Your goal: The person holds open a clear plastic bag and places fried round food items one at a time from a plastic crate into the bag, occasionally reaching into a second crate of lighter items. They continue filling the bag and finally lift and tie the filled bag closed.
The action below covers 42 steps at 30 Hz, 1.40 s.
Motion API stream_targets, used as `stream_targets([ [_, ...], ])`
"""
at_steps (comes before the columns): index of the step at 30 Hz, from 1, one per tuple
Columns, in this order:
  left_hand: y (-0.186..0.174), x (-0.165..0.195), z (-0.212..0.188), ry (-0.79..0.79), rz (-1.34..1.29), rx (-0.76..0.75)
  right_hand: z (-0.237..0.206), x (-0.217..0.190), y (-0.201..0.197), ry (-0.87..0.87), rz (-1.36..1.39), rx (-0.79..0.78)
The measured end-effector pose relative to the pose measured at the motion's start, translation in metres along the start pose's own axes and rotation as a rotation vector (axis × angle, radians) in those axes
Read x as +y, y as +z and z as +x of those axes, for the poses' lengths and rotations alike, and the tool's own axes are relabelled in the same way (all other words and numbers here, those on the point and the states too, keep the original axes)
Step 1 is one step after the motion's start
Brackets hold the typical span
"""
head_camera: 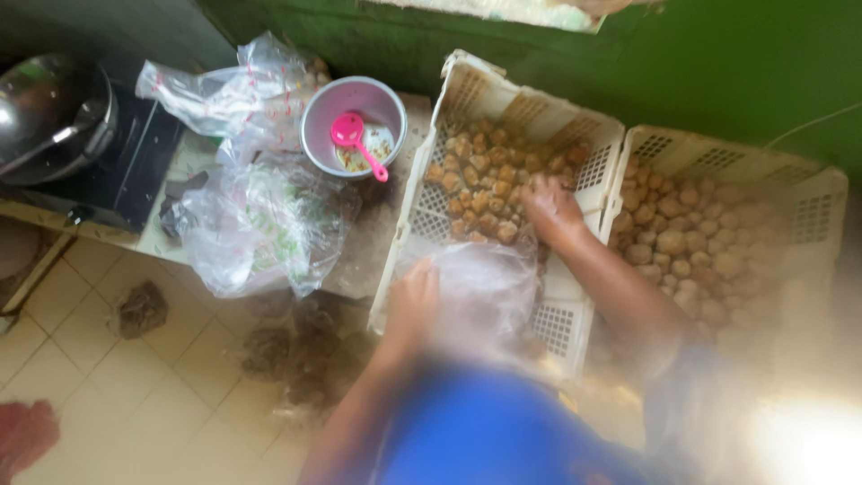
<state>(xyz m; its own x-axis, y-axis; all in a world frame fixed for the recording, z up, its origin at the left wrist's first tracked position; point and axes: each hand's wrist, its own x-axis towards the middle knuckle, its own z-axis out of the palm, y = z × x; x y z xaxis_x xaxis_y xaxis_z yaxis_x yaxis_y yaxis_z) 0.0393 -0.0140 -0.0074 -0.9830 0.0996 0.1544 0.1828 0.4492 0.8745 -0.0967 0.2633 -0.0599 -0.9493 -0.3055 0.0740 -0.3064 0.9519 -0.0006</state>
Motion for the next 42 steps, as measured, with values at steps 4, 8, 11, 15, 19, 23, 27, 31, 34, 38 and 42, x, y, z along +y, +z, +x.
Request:
stream_targets([
  [4, 0.013, -0.029, -0.010, -0.254, -0.201, -0.057, -0.014, -0.004, -0.024, 0.106, 0.156, 0.074],
  [8, 0.017, -0.039, -0.015, 0.372, 0.237, 0.055, -0.070, -0.011, -0.105, 0.372, 1.851, -0.023],
  [11, 0.015, -0.035, -0.013, -0.095, -0.147, -0.106, -0.110, -0.044, -0.133, -0.015, 1.638, -0.453],
  [15, 0.011, -0.029, -0.014, 0.015, -0.220, -0.083, -0.100, -0.101, -0.093, -0.169, 0.974, -0.390],
  [19, 0.013, -0.038, -0.013, -0.339, -0.426, -0.178, -0.091, -0.089, -0.060, -0.214, 0.983, -0.218],
  [23, 0.017, -0.045, -0.013, -0.294, -0.182, -0.061, -0.070, -0.029, -0.058, 0.349, 0.877, -0.239],
  [27, 0.013, -0.033, -0.009, -0.307, -0.348, -0.029, -0.029, 0.002, -0.026, 0.168, 0.094, -0.087],
  [31, 0.001, -0.012, -0.003, -0.456, -0.433, -0.063, -0.002, 0.004, -0.007, -0.057, -0.329, -0.161],
  [34, -0.004, -0.001, -0.002, -0.339, -0.443, -0.041, -0.007, 0.013, -0.017, 0.125, 0.036, -0.250],
  [38, -0.006, 0.004, -0.002, -0.329, -0.356, 0.033, -0.039, 0.005, -0.081, 0.270, 1.108, -0.353],
  [42, -0.004, 0.001, -0.003, -0.551, -0.519, -0.071, -0.061, -0.024, -0.107, -0.047, 1.234, -0.775],
])
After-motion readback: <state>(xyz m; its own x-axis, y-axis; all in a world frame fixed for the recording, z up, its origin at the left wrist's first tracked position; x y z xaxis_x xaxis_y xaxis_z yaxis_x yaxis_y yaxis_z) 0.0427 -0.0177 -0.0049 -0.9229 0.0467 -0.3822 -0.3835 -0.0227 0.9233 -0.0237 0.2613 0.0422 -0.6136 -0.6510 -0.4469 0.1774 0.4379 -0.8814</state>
